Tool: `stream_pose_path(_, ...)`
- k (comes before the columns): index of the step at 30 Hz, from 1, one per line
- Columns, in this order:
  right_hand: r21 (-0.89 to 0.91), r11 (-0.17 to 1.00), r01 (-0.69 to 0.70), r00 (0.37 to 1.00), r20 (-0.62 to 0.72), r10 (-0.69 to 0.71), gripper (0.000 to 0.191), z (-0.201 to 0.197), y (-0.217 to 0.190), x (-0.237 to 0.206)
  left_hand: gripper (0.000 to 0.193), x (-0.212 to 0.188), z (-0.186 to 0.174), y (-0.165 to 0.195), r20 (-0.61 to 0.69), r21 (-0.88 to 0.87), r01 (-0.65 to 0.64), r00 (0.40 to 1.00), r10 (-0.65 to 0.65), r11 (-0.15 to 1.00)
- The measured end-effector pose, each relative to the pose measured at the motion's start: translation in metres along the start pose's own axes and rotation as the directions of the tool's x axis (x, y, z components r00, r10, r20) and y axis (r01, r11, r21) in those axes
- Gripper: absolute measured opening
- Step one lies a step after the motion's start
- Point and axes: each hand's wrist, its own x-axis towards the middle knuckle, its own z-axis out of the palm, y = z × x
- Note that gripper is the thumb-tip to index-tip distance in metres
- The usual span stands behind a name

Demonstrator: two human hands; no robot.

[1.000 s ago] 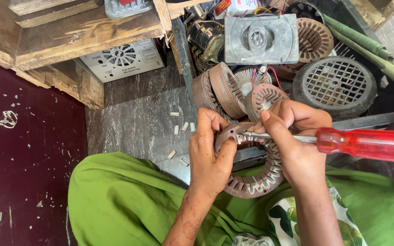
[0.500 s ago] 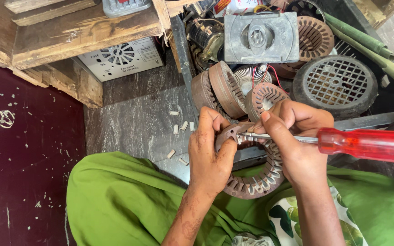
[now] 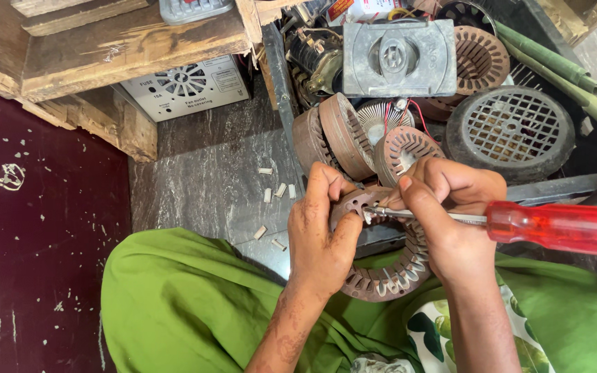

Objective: The person sits on the floor and uses a red-handled screwdriver to press slot wedges into the slots of a fan motor stator, rotating the stator to reach each slot and pressing the wedges down by hand and with the screwdriver. Other motor parts and fan housings sit on the work surface around them.

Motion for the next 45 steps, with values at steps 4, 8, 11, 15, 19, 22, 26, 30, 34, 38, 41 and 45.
stream_pose_path(4,0.019,0.999,0.040,0.999,0.014,-0.040,0.041,0.000,-0.001,0.000,0.019,0.000,0.000,0.000,0.006,0.044,0.030,1.000,-0.030,0.999)
stream_pose_path(8,0.051,0.998,0.043,0.999,0.021,-0.044,0.040,0.002,-0.001,0.000,0.019,0.000,-0.001,0.000,0.013,0.044,0.035,0.999,-0.036,0.998)
stream_pose_path(11,0.058,0.998,0.039,0.999,0.022,-0.041,0.041,0.002,-0.001,0.001,0.019,-0.001,-0.001,0.000,0.017,0.012,0.035,0.999,-0.035,0.999)
stream_pose_path(15,0.046,0.998,0.051,0.998,0.025,-0.052,0.042,0.002,-0.001,0.001,0.019,0.000,-0.002,0.001,0.023,-0.005,0.040,0.999,-0.039,0.999)
stream_pose_path(19,0.049,0.997,0.065,0.997,0.041,-0.067,0.044,0.000,-0.001,0.001,0.022,0.000,-0.003,0.000,0.029,-0.002,0.004,1.000,-0.004,1.000)
stream_pose_path(22,0.058,0.996,0.064,0.997,0.045,-0.067,0.046,-0.001,-0.001,0.000,0.024,0.000,-0.004,0.000,0.040,0.001,-0.011,0.999,0.011,1.000)
stream_pose_path(26,0.056,0.988,0.142,0.983,0.110,-0.148,0.050,0.001,-0.005,-0.002,0.028,-0.002,-0.006,0.002,0.057,-0.004,-0.020,0.998,0.021,1.000)
stream_pose_path(30,0.067,0.985,0.157,0.980,0.114,-0.164,0.050,0.003,-0.010,-0.002,0.029,-0.001,-0.005,0.005,0.047,-0.014,0.006,0.999,-0.005,1.000)
stream_pose_path(34,-0.005,0.997,0.078,0.988,0.131,-0.076,0.043,0.001,-0.011,-0.005,0.028,-0.002,-0.007,0.006,0.067,-0.054,0.052,0.997,-0.049,0.997)
stream_pose_path(38,-0.049,0.999,0.003,0.999,0.044,-0.001,0.046,0.001,-0.003,-0.007,0.025,-0.002,-0.006,0.006,0.049,-0.023,0.081,0.996,-0.079,0.996)
stream_pose_path(41,-0.056,0.998,-0.021,1.000,0.014,0.022,0.046,-0.004,0.005,-0.008,0.024,0.000,-0.004,0.005,0.025,-0.037,0.046,0.999,-0.045,0.998)
stream_pose_path(45,-0.226,0.969,-0.096,0.995,-0.042,0.089,0.038,-0.011,0.016,-0.018,0.024,0.003,-0.003,0.003,0.045,-0.064,0.084,0.996,-0.081,0.994)
